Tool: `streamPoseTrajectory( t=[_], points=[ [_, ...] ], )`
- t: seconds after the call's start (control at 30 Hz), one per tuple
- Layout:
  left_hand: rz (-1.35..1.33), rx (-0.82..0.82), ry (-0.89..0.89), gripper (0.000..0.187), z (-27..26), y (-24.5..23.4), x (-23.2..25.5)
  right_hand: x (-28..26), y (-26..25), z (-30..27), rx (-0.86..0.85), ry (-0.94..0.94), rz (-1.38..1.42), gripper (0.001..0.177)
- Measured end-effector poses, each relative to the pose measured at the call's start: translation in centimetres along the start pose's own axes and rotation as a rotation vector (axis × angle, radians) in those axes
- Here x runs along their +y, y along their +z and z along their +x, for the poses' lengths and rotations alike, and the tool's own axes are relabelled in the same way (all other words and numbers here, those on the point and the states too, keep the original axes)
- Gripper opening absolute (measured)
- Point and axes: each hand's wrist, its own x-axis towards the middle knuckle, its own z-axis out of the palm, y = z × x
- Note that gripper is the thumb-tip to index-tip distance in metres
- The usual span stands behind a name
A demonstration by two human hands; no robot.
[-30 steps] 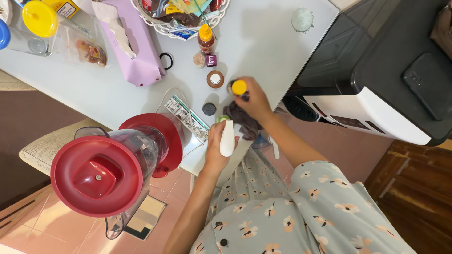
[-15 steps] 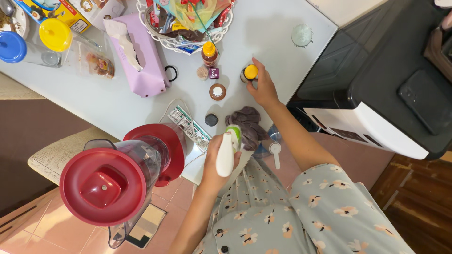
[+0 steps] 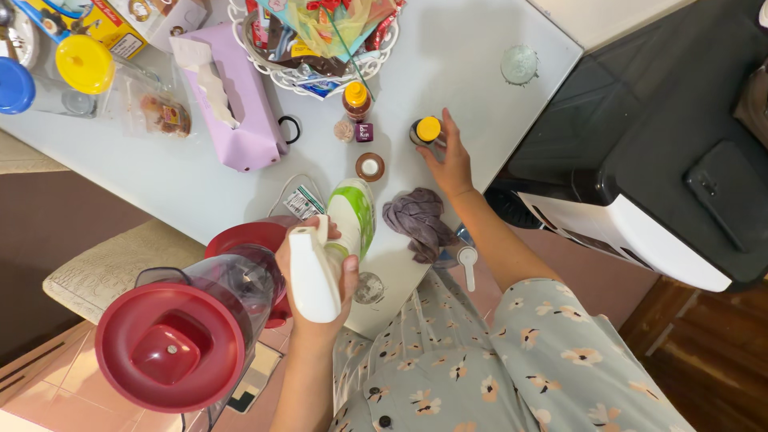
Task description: The person cleans a cluttered dining table using a spray bottle and a cloth. They move various items including a blender, food containers, and snack boxes to wipe the surface underneath, then return the items to the table.
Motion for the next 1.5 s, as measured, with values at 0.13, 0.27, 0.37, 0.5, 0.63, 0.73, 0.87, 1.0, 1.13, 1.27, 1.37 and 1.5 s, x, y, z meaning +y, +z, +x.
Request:
streamPoseTrajectory(
  t=[0.13, 0.27, 0.37, 0.5, 0.63, 0.73, 0.87, 1.0, 1.13, 1.27, 1.37, 1.5],
  points=[
    [-0.117, 0.056, -0.033, 0.062, 0.1, 0.3, -0.2, -0.3, -0.7, -1.7, 0.082, -0.047, 0.013, 0.091],
    [-0.012, 0.174, -0.043, 0.061, 1.3, 0.8, -1.3, -3.5, -2.1, -6.8, -0.031, 0.089, -0.241, 0.043],
    [0.000, 0.197, -0.065, 0.060, 2.8, 1.5, -3.0, -6.3, -3.1, -10.6, -0.208, -0.204, -0.372, 0.052],
    [-0.065, 0.216, -0.102, 0.057, 4.6, 3.3, -6.6, -5.3, -2.7, -10.7, -0.228, -0.101, -0.345, 0.029],
    [-0.115, 0.242, -0.198, 0.056, 5.2, 5.0, -10.2, -5.4, -4.2, -6.9, 0.144, -0.024, -0.181, 0.028],
    [-0.190, 0.229, -0.217, 0.057, 4.9, 6.1, -12.2, -6.6, -4.7, -2.2, 0.263, -0.174, -0.178, 0.041],
    [-0.135, 0.208, -0.199, 0.057, 4.6, 7.0, -13.6, -8.1, -3.9, 1.5, 0.035, -0.291, -0.363, 0.057],
    [-0.079, 0.196, -0.194, 0.056, 4.8, 7.3, -14.2, -7.9, -3.2, 1.7, -0.041, -0.266, -0.467, 0.055],
    [-0.068, 0.193, -0.193, 0.058, 4.6, 7.4, -14.4, -7.2, -3.2, 1.3, 0.040, -0.463, -0.529, 0.050],
    [-0.074, 0.194, -0.185, 0.062, 4.5, 7.7, -15.0, -6.4, -3.1, 0.8, -0.004, -0.497, -0.449, 0.038],
    [-0.116, 0.171, -0.177, 0.073, 4.9, 7.7, -15.1, -5.1, -3.9, 0.2, 0.016, -0.396, -0.216, 0.037],
    [-0.261, 0.143, -0.210, 0.087, 5.0, 7.3, -14.3, -4.3, -5.3, -1.4, 0.463, -0.063, 0.319, 0.035]
  ],
)
